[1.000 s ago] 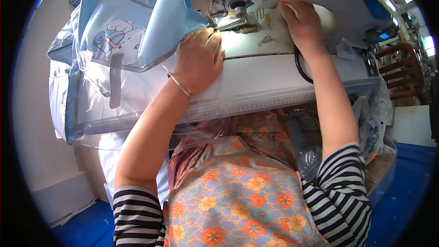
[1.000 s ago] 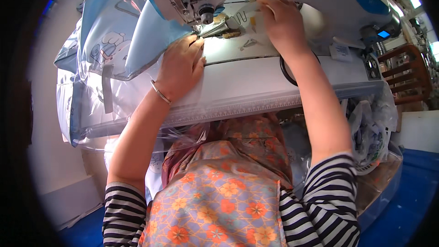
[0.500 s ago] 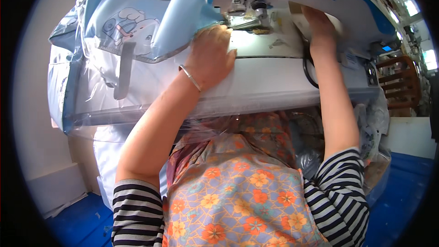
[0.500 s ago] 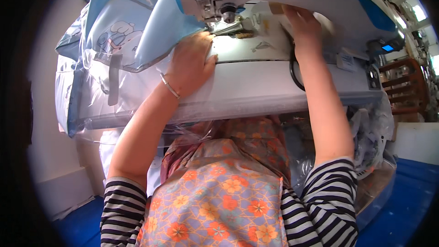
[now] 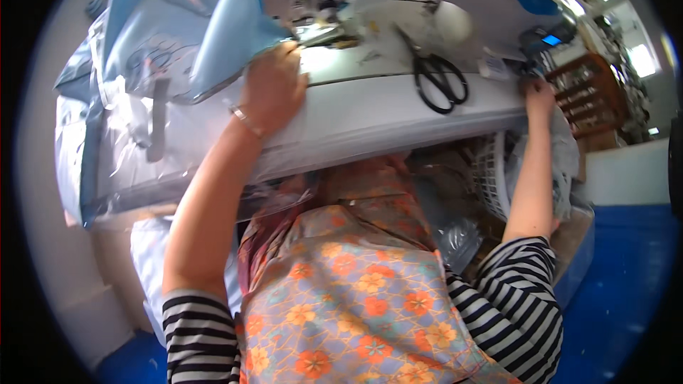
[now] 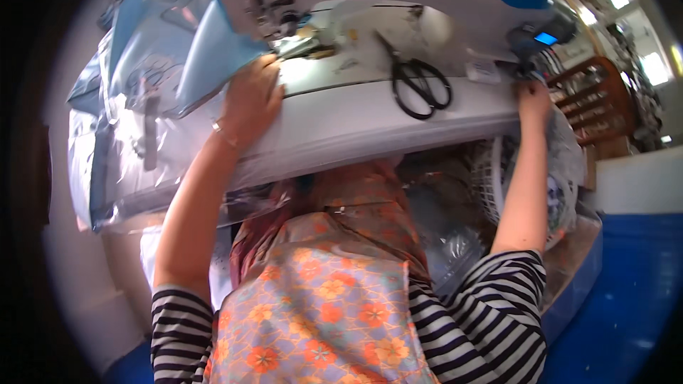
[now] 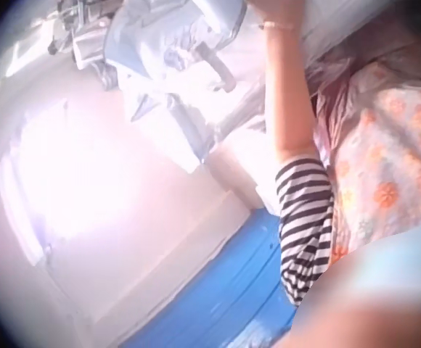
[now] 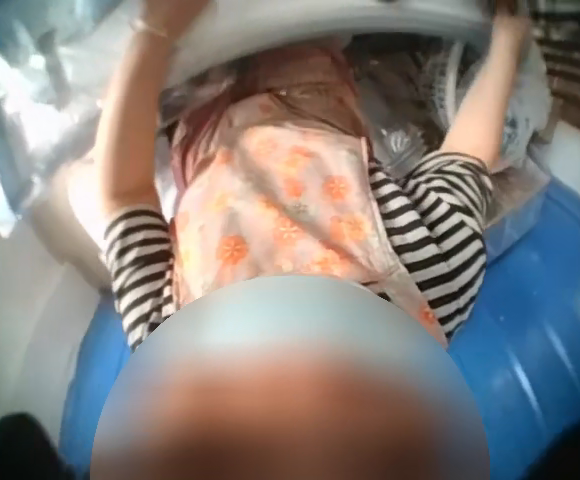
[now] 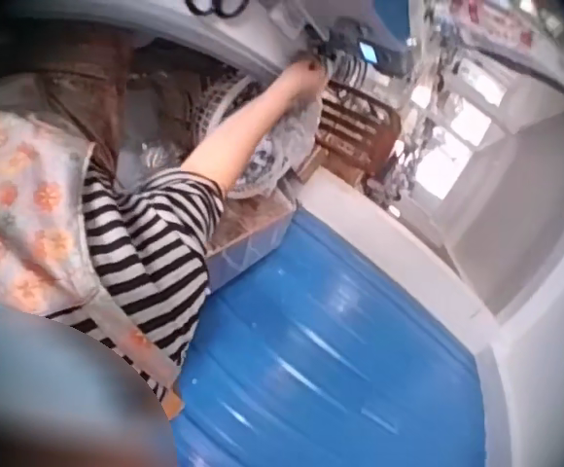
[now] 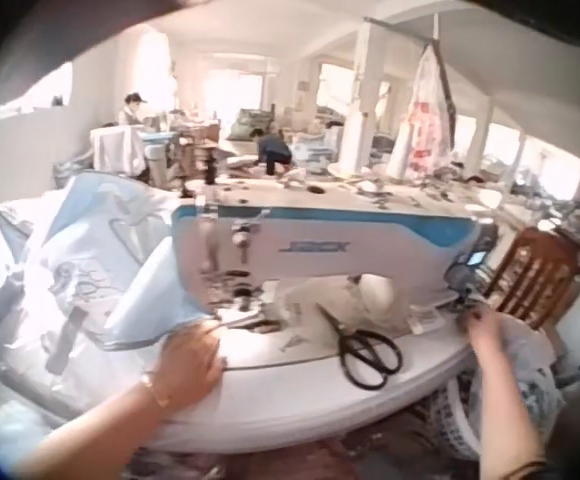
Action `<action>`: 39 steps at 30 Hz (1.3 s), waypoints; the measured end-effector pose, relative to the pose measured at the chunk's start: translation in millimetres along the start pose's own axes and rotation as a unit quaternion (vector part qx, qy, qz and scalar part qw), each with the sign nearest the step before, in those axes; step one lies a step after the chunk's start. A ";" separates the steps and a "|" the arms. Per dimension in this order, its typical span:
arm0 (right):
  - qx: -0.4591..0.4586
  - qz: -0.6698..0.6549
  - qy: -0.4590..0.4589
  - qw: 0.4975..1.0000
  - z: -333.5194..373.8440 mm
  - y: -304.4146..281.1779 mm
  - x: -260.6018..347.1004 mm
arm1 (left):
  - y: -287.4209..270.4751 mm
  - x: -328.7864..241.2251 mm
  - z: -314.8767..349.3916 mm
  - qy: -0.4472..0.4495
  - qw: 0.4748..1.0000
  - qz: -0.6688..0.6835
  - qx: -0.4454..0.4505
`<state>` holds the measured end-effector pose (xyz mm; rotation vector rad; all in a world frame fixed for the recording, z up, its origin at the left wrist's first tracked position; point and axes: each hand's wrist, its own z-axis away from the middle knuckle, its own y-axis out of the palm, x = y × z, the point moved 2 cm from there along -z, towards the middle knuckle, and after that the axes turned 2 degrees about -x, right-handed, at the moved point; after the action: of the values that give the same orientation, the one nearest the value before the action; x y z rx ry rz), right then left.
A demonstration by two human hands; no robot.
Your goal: Operating an industrial sewing machine to assemble light blue fabric items and trimming thread with scissors.
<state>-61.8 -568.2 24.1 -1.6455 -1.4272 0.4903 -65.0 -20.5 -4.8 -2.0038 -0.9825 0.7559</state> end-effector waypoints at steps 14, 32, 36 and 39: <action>0.134 -0.392 -0.489 0.768 266.4 -29.8 332.7 | -1.2 -2.5 1.6 -0.004 0.998 0.038 -0.048; 0.263 -0.484 -0.406 0.729 228.4 -32.9 343.2 | -20.3 -1.3 17.5 0.012 0.998 0.017 0.053; 0.287 -0.488 -0.390 0.726 211.8 -25.9 351.3 | -37.8 1.5 19.8 0.026 0.996 0.035 0.074; 0.299 -0.486 -0.380 0.728 199.8 -18.7 358.9 | -58.2 -0.3 27.6 -0.007 0.989 0.057 0.133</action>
<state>-131.5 -163.0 19.1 0.0081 -2.1485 0.8980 -108.2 13.5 28.8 -1.8351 -0.7351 0.9135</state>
